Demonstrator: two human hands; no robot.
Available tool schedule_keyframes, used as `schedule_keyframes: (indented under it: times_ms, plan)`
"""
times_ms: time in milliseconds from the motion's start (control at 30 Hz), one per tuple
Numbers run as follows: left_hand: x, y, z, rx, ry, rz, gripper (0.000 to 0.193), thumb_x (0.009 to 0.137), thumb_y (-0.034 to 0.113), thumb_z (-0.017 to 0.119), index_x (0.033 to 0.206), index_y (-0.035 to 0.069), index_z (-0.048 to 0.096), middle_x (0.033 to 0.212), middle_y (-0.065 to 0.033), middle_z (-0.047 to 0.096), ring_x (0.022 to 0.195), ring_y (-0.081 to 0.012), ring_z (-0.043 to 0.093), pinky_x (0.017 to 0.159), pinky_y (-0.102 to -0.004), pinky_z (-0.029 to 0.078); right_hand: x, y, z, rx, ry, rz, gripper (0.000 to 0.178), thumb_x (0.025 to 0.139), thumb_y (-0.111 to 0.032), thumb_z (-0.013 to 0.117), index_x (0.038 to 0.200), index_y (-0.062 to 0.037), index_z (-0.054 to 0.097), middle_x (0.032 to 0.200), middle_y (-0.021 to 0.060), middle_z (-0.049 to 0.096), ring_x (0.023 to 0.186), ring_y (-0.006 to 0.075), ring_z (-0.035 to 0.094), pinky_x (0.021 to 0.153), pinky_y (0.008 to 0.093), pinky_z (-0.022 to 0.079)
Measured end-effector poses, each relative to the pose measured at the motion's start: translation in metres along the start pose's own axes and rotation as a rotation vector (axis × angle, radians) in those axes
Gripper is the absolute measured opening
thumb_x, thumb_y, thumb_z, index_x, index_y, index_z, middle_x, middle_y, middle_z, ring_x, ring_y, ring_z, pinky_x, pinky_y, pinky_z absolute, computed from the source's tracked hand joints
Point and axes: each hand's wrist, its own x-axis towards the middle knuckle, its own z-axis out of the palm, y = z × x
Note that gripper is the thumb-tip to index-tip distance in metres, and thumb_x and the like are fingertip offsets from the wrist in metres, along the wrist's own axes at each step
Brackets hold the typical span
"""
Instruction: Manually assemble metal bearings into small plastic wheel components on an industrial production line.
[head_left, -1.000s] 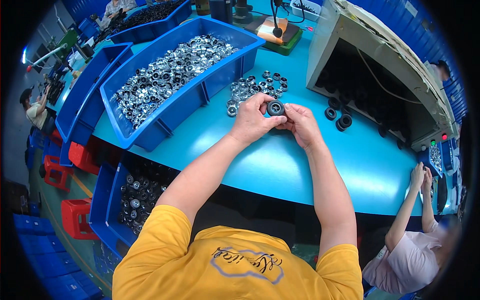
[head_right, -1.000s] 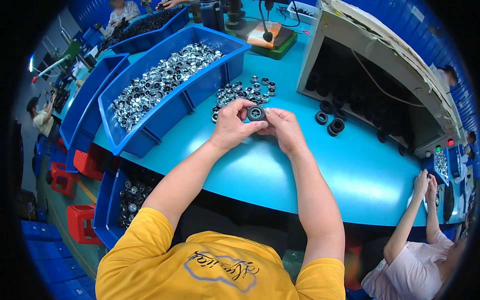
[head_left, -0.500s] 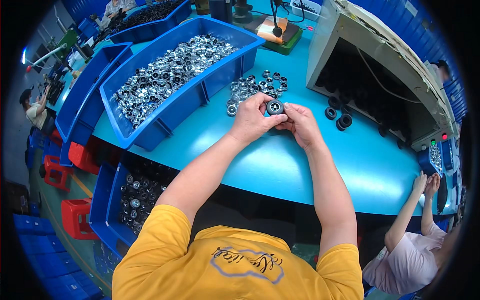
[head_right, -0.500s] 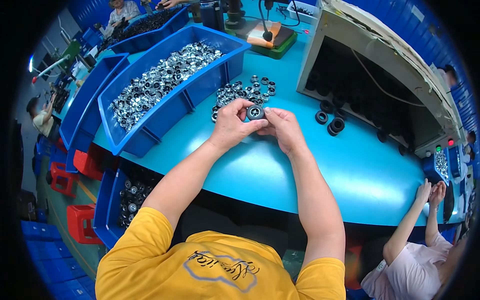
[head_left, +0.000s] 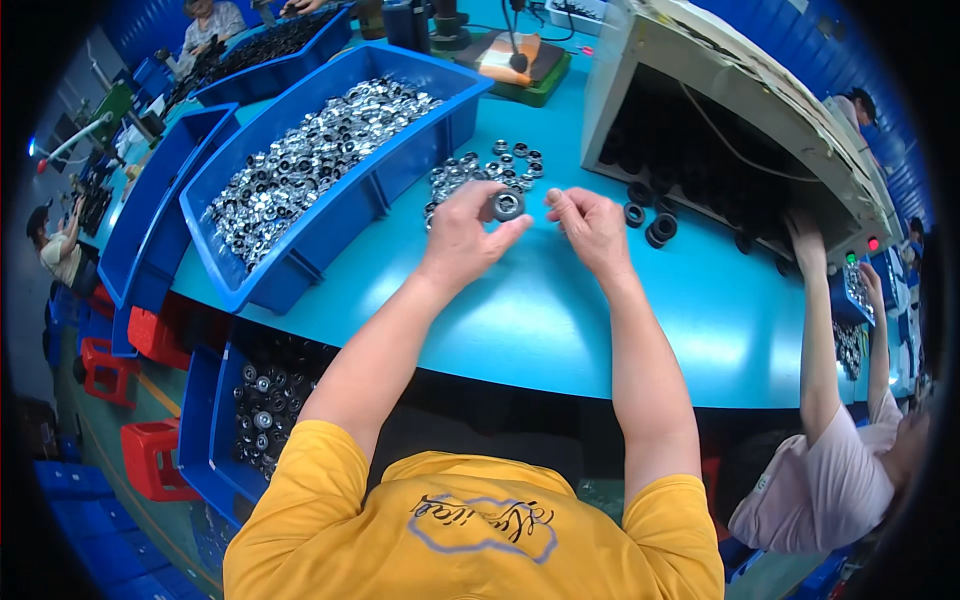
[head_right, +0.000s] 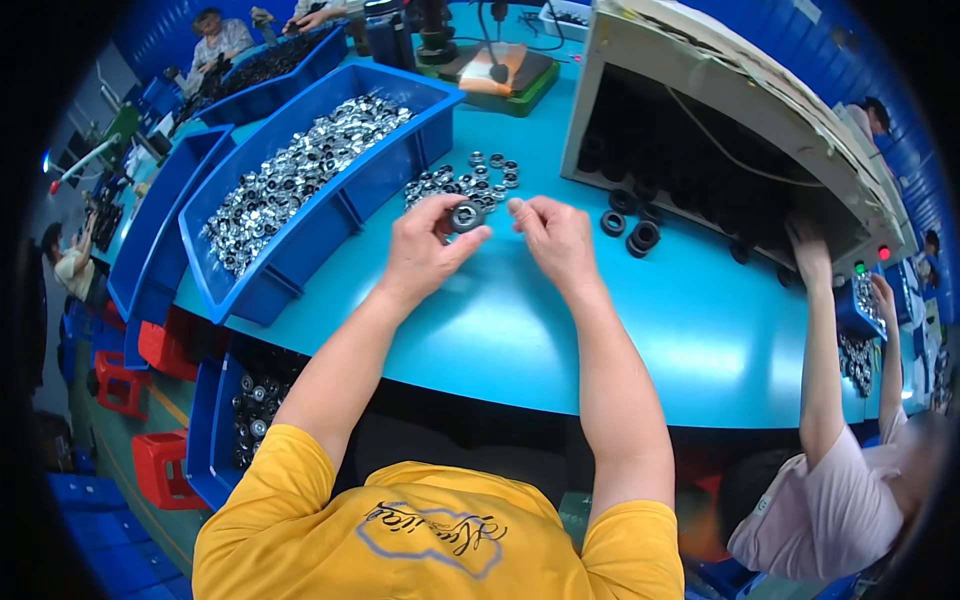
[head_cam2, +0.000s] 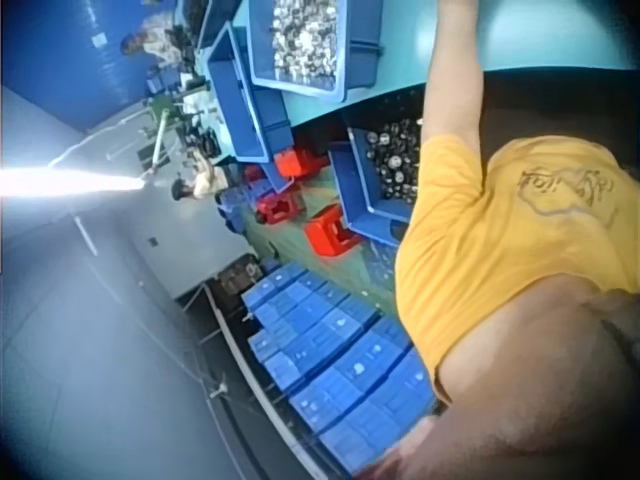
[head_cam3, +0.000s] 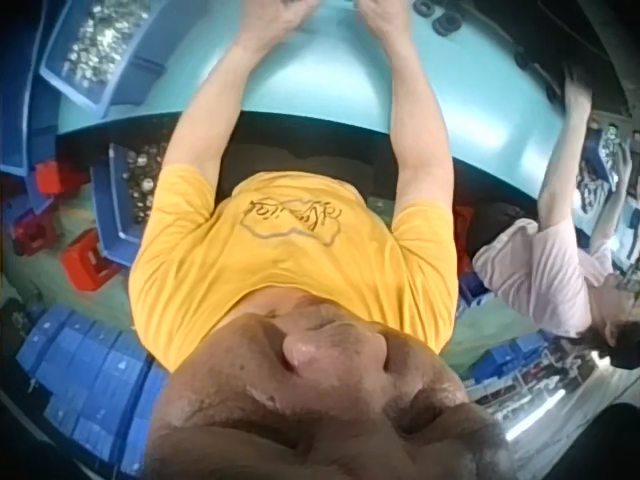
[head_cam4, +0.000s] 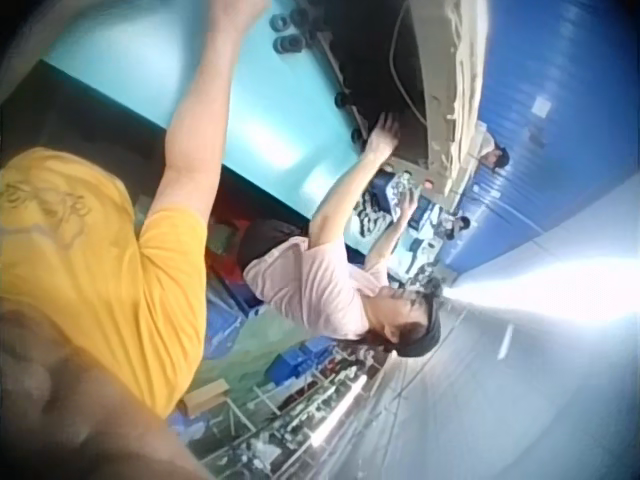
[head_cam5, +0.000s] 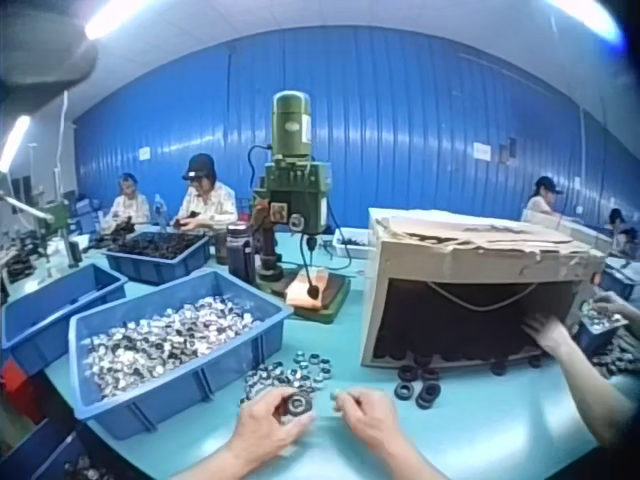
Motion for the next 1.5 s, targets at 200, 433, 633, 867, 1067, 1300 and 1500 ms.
schedule_keyframes:
  times_ms: [200, 433, 633, 867, 1067, 1300, 1500]
  plan:
    - [-0.04, 0.066, -0.122, 0.322, -0.2, 0.013, 0.038, 0.08, 0.01, 0.067, 0.117, 0.001, 0.064, 0.081, -0.0098, 0.053, 0.069, -0.0204, 0.054, 0.062, -0.0306, 0.044, 0.005, 0.01, -0.098, -0.784, 0.41, -0.085, 0.013, 0.08, -0.022, 0.076, 0.088, -0.0119, 0.079, 0.081, 0.0103, 0.071, 0.081, 0.0311, 0.068, 0.072, 0.0408, 0.054]
    - [-0.198, 0.075, -0.31, 1.214, -0.451, -0.636, 0.047, 0.077, 0.014, 0.076, 0.122, 0.004, 0.064, 0.092, -0.0169, 0.063, 0.086, -0.0342, 0.063, 0.078, -0.042, 0.05, -0.007, 0.018, -0.092, -1.138, 0.194, 0.075, 0.021, 0.067, -0.02, 0.085, 0.088, -0.0186, 0.082, 0.12, 0.0011, 0.063, 0.118, 0.0262, 0.05, 0.105, 0.0518, 0.033]
    - [-0.16, 0.089, -0.238, 0.588, -0.282, -0.501, 0.035, 0.081, 0.007, 0.074, 0.116, 0.004, 0.069, 0.086, -0.0125, 0.066, 0.073, -0.0269, 0.064, 0.069, -0.0354, 0.051, 0.003, 0.003, -0.056, -0.584, 0.266, -0.314, 0.02, 0.068, -0.014, 0.084, 0.087, -0.013, 0.078, 0.113, 0.0031, 0.066, 0.113, 0.0267, 0.053, 0.097, 0.0445, 0.042]
    - [-0.025, 0.03, -0.043, -0.484, -0.208, -0.621, 0.031, 0.101, 0.019, 0.059, 0.124, -0.002, 0.064, 0.092, -0.0049, 0.066, 0.077, -0.0116, 0.063, 0.068, -0.0261, 0.054, -0.015, -0.034, 0.008, -0.316, 0.164, -0.736, 0.026, 0.067, -0.007, 0.084, 0.09, -0.0111, 0.073, 0.108, 0.0045, 0.069, 0.103, 0.0289, 0.059, 0.087, 0.0401, 0.048]
    - [0.006, -0.01, 0.011, -0.804, -0.2, -0.577, 0.03, 0.099, 0.024, 0.065, 0.113, -0.003, 0.066, 0.094, -0.0067, 0.07, 0.079, -0.0125, 0.066, 0.068, -0.0272, 0.057, -0.009, -0.025, 0.01, -0.382, 0.235, -0.727, 0.025, 0.067, -0.004, 0.082, 0.09, -0.0119, 0.074, 0.107, 0.0034, 0.069, 0.098, 0.0275, 0.06, 0.083, 0.039, 0.05]
    - [0.0, -0.03, 0.018, -0.917, -0.192, -0.568, 0.028, 0.1, 0.023, 0.063, 0.111, -0.002, 0.066, 0.093, -0.0072, 0.071, 0.083, -0.0136, 0.068, 0.071, -0.0269, 0.057, -0.007, -0.02, 0.017, -0.357, 0.241, -0.684, 0.027, 0.065, -0.003, 0.083, 0.089, -0.0126, 0.075, 0.106, 0.0031, 0.07, 0.096, 0.0251, 0.061, 0.079, 0.036, 0.053]
    - [-0.002, -0.037, 0.012, -0.835, -0.217, -0.545, 0.029, 0.1, 0.024, 0.064, 0.114, -0.001, 0.064, 0.098, -0.0076, 0.071, 0.086, -0.0146, 0.069, 0.072, -0.0288, 0.058, -0.005, -0.019, 0.022, -0.33, 0.219, -0.653, 0.027, 0.065, -0.004, 0.084, 0.089, -0.013, 0.075, 0.105, 0.0027, 0.07, 0.097, 0.0241, 0.061, 0.078, 0.035, 0.054]
